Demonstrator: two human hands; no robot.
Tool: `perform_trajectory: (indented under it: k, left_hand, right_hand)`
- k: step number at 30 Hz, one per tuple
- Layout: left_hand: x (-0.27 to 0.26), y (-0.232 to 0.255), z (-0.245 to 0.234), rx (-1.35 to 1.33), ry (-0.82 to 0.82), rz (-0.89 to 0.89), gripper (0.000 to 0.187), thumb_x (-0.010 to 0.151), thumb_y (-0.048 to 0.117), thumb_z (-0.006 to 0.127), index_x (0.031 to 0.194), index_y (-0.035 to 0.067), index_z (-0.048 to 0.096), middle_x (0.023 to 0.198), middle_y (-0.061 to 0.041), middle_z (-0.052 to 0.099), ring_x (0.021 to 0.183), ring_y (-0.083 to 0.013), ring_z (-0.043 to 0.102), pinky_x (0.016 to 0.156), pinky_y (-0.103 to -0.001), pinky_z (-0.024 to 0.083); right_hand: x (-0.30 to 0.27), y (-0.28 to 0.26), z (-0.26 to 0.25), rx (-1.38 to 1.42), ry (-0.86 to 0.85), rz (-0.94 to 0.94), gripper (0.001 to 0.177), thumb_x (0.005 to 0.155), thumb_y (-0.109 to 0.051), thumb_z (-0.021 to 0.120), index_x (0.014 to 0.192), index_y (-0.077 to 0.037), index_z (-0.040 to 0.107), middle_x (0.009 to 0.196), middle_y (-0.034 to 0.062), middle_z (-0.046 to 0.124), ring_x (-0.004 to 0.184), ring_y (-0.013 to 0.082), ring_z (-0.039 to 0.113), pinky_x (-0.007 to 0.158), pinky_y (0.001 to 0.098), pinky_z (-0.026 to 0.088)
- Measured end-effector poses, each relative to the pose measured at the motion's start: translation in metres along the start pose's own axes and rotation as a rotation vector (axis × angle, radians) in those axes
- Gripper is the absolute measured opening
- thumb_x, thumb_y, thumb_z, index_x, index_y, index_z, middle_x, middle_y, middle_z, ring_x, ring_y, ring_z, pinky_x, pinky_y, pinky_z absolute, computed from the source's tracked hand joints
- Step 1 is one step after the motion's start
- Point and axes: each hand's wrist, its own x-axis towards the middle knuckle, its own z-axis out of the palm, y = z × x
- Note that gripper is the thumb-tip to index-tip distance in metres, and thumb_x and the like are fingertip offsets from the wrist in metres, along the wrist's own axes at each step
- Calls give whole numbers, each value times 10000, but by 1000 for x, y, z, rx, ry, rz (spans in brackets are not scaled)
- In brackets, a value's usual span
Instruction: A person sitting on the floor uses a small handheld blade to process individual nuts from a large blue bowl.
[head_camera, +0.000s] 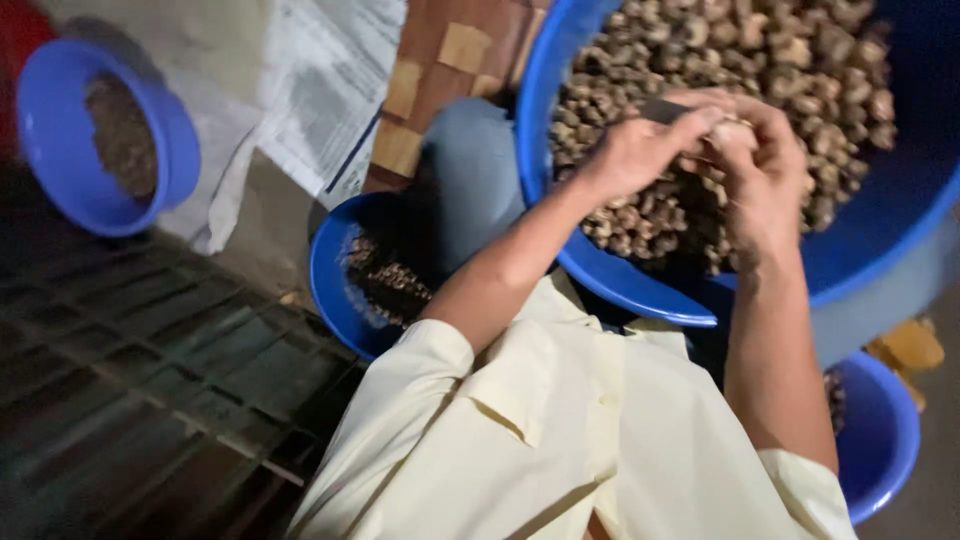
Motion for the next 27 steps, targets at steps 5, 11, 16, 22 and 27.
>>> perform_trajectory:
  k: [5, 11, 16, 22, 27]
  left_hand:
    - [3, 7, -6, 68, -34, 57, 333, 1028, 266, 619, 1289, 66, 672, 1057, -119, 788, 815, -178, 776, 649, -259, 683]
    - [12, -23, -8, 34, -37, 138, 255, 1032, 195, 647, 1260, 94, 703, 1193, -108, 741, 881, -187, 771, 708, -274, 716]
    - [7, -17, -3, 42, -23, 123, 245, 1013, 142, 671, 1238, 51, 708, 1309, -95, 681, 973, -191, 764, 808, -285, 714]
    - [6, -4, -3, 289, -14, 137, 305, 1008, 324, 624, 1200, 114, 734, 1302, -126, 688, 994, -209, 740, 773, -286, 677]
    - [4, -9, 2, 284, 100, 316, 197, 1046, 239, 654, 1151, 127, 778, 1097, -103, 783, 1047, -242, 748, 864, -438, 645]
  right_hand:
    - [-5, -25, 18, 53, 19, 60, 349, 1069, -205, 636, 1369, -49, 550, 1235, 75, 657, 1008, 127, 704, 881, 203, 604]
    - [-3, -14, 12, 83, 26, 58, 373, 1055, -184, 659, 1376, -41, 537, 1211, 78, 654, 977, 128, 701, 881, 211, 617]
    - [-4, -20, 14, 96, 48, 65, 362, 1045, -206, 662, 1355, -53, 555, 1165, 63, 663, 938, 102, 675, 844, 205, 612]
    - [-3, -16, 11, 34, 65, 65, 368, 1056, -79, 635, 1396, -24, 506, 1166, 65, 668, 949, 105, 699, 819, 168, 600]
    - [9, 21, -4, 57, 34, -67, 291, 1108, -17, 602, 1393, 12, 548, 1089, 161, 668, 941, 297, 763, 795, 396, 685]
